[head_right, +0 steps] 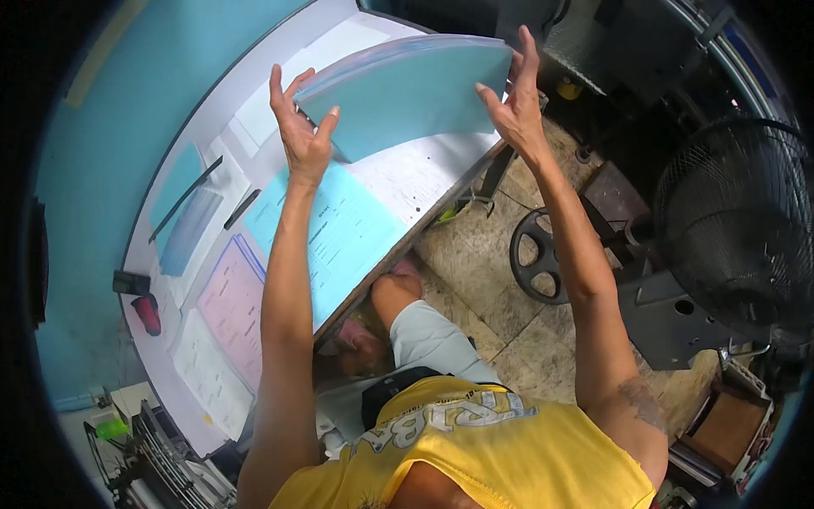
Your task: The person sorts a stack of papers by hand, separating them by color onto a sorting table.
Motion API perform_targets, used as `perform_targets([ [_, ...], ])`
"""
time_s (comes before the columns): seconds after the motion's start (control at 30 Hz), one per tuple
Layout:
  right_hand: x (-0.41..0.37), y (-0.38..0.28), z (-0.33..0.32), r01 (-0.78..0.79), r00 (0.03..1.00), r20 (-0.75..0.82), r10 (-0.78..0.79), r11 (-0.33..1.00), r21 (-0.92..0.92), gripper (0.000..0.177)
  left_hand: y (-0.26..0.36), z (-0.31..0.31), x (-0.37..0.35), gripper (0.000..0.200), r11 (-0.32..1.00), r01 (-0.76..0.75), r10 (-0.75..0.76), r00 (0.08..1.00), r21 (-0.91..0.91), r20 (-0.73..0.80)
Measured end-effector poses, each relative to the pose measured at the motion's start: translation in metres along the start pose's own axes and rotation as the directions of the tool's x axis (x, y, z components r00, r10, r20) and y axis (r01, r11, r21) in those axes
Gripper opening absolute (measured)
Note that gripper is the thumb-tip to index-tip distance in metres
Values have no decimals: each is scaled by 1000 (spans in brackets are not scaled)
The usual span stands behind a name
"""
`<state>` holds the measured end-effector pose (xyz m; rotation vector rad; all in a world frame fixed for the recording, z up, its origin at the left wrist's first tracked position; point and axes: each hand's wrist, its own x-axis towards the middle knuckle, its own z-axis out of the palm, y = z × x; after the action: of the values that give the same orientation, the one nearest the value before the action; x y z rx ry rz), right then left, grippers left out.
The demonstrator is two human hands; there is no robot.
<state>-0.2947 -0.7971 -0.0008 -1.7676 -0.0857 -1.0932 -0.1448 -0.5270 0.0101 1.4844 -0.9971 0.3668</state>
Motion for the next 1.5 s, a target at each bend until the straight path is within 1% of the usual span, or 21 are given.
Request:
perform_targets([
  [0.1,20,8,-14,195,976,152,-158,942,-274,82,-9,-18,14,85,937,-148,102,982,315,159],
  [0.17,25,11,-25,178,967,244,-74,883,-434,82,-12,-27,17,76,901,-157,64,970,404,235],
  [0.27,24,13,-23,111,981,185,-58,951,-289,81,-6,-25,15,64,926,-174,129,980,334,153],
  [0.33,17,7,-15,-30,996,82,33,999,-37,80,12,-11,9,53,998,64,-63,997,20,-41],
  [0.47,-1,68,-7,-283,954,104,280,959,11,63,-34,13,-7,42,873,372,-382,924,-314,33],
  [0.63,1,55,-3,-243,970,31,241,956,164,37,-16,29,-8,26,887,363,-398,915,-286,-71],
  [0.7,-5,57,-5,-229,973,27,228,971,72,38,-22,23,-15,32,893,362,-362,931,-268,54],
  [0.73,-12,52,-4,-349,936,32,351,936,-41,41,-30,30,-20,23,919,315,-333,942,-239,-41],
  [0.83,-34,95,-6,-314,945,-10,327,899,-304,64,-32,43,-20,24,945,323,-327,911,-55,-251],
  [0.9,-47,82,6,-565,821,-216,529,806,-174,82,-14,59,-20,29,847,509,-524,759,-150,-385],
  [0.97,-59,57,23,-671,731,-125,671,740,51,84,-10,84,-26,59,644,587,-765,476,-491,-435],
  [1.0,-65,59,33,-692,692,-41,721,678,247,78,-10,95,-34,61,568,553,-823,399,-610,-404],
  [1.07,-64,49,43,-717,675,97,732,620,318,66,-5,113,-52,65,457,475,-888,297,-752,-352],
  [1.13,-66,73,37,-751,656,122,745,627,209,43,8,125,-70,69,399,415,-915,240,-818,-324],
  [1.23,-64,73,15,-625,718,224,659,752,-207,42,5,93,-65,75,231,802,-973,176,-550,-152],
  [1.27,-63,72,10,-510,767,215,605,778,-367,40,-15,77,-65,74,212,751,-953,299,-625,36],
  [1.3,-59,62,11,-347,809,224,543,749,-564,39,-26,66,-60,68,141,738,-929,328,-659,169],
  [1.37,-55,34,15,23,861,290,418,537,-843,38,-31,48,-45,62,80,916,-938,203,-392,283],
  [1.4,-57,42,13,172,869,395,298,567,-805,36,-46,50,-46,55,175,950,-941,239,-260,238],
  [1.47,-57,59,11,105,872,381,309,641,-760,36,-68,60,-49,43,345,938,-926,336,24,175],
  [1.5,-50,60,8,72,873,373,315,672,-737,37,-61,63,-47,38,513,816,-858,501,266,117],
])
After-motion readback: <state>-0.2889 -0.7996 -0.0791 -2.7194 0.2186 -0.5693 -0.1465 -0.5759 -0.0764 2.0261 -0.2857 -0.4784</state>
